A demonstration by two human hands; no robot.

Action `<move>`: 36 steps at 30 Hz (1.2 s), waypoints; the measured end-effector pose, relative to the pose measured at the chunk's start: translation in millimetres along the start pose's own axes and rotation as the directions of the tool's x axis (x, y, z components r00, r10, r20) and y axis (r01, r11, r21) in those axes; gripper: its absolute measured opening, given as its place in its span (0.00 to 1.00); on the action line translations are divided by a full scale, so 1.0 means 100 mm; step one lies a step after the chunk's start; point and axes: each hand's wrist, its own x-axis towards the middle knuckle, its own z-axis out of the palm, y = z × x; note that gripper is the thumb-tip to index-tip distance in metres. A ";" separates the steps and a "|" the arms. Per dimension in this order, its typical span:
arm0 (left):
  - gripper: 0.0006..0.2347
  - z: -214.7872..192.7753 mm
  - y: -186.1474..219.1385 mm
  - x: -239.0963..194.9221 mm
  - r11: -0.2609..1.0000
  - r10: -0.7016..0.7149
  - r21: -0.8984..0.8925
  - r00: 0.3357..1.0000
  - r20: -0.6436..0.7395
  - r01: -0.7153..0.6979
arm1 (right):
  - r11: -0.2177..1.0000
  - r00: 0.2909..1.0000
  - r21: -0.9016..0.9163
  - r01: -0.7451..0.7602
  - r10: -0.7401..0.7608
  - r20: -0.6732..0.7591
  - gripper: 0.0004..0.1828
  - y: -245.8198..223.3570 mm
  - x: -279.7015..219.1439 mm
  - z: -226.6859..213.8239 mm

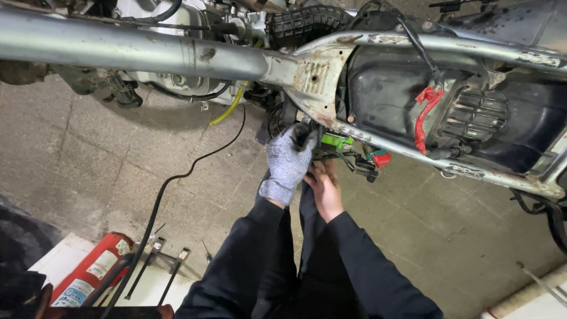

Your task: The person works on the electrical wiring of a motorcycle frame in a workshop. They connect wires to a green component near the engine area and use a flashlight to illuminate the workspace.

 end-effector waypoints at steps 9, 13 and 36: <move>0.06 0.04 -0.32 0.06 0.958 -0.079 -0.273 0.995 0.055 0.091 | 0.981 0.994 0.195 -0.013 -0.008 0.108 0.21 0.17 0.31 -0.28; 0.08 -0.14 -0.19 0.08 0.991 -0.018 -0.133 0.990 0.139 0.036 | 0.969 0.988 0.245 -0.042 0.003 0.157 0.12 0.32 0.44 -0.60; 0.15 -0.31 0.12 -0.03 0.998 -0.042 -0.032 0.989 0.139 0.047 | 0.893 0.984 -0.420 -0.161 0.176 -0.005 0.24 0.12 0.18 -0.60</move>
